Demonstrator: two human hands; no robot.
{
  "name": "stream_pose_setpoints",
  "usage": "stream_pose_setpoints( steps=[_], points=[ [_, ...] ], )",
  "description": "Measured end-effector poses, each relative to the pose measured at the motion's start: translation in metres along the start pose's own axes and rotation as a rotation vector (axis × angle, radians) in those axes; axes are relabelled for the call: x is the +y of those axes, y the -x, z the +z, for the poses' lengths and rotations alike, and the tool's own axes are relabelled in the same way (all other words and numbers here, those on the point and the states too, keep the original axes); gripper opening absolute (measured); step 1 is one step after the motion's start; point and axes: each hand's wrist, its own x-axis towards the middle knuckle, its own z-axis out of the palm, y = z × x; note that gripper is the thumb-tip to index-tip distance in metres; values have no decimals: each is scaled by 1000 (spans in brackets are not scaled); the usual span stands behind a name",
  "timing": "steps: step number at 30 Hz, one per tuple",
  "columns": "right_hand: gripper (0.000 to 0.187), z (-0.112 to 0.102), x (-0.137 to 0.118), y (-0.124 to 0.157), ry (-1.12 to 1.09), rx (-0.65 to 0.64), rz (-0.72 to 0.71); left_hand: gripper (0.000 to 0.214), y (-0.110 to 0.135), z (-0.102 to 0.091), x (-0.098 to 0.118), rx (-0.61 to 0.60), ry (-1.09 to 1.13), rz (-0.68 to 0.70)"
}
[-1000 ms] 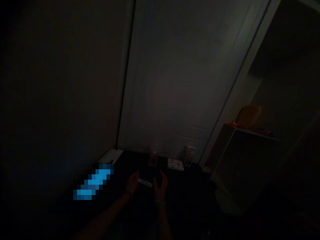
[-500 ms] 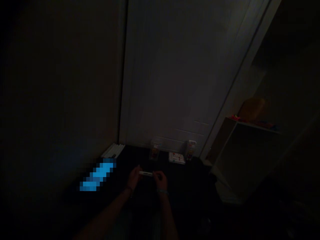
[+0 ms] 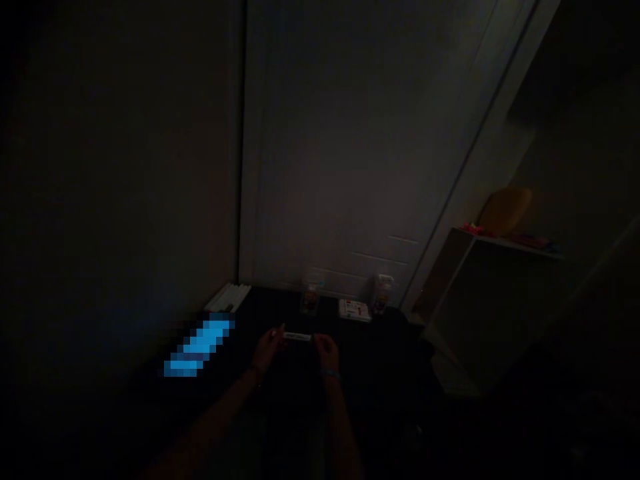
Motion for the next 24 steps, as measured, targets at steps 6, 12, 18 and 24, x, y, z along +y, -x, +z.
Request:
stream_pose_setpoints(
  steps=[6,12,18,24],
  points=[
    [40,2,3,-1,-27,16,0,48,-4,0,-9,-10,161,6],
    [40,0,8,-2,-19,4,15,48,-2,-1,-5,-22,117,23],
    [35,0,4,1,35,12,-20,44,-1,-1,-5,2,52,47],
    [38,1,2,1,113,63,-13,44,0,-1,-6,1,66,-6]
  ],
)
